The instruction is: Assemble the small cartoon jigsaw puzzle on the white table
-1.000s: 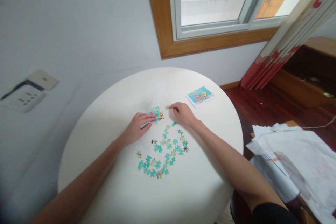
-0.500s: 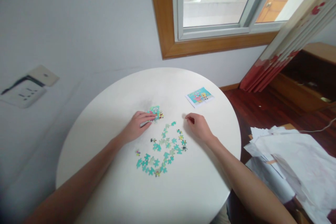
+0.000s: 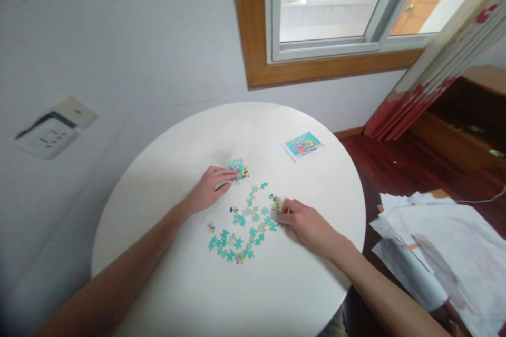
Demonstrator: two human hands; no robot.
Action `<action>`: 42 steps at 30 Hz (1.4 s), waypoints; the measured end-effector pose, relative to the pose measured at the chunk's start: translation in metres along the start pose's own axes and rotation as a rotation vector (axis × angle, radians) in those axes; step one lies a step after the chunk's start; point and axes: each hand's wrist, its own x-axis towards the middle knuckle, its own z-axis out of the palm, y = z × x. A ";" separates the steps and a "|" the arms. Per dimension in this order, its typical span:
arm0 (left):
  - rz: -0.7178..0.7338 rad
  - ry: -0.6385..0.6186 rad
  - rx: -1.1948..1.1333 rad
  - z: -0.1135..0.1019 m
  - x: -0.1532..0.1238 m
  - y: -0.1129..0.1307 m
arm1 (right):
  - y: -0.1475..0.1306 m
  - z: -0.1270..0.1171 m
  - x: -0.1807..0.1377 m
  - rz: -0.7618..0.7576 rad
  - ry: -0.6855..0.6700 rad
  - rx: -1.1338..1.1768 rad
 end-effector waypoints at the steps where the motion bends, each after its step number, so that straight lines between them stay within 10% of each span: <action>1: 0.000 0.000 0.003 0.000 0.000 0.000 | 0.001 0.000 0.000 -0.005 -0.008 -0.017; 42: 0.005 -0.012 -0.018 -0.004 0.001 0.007 | -0.015 -0.006 0.000 0.138 -0.122 0.204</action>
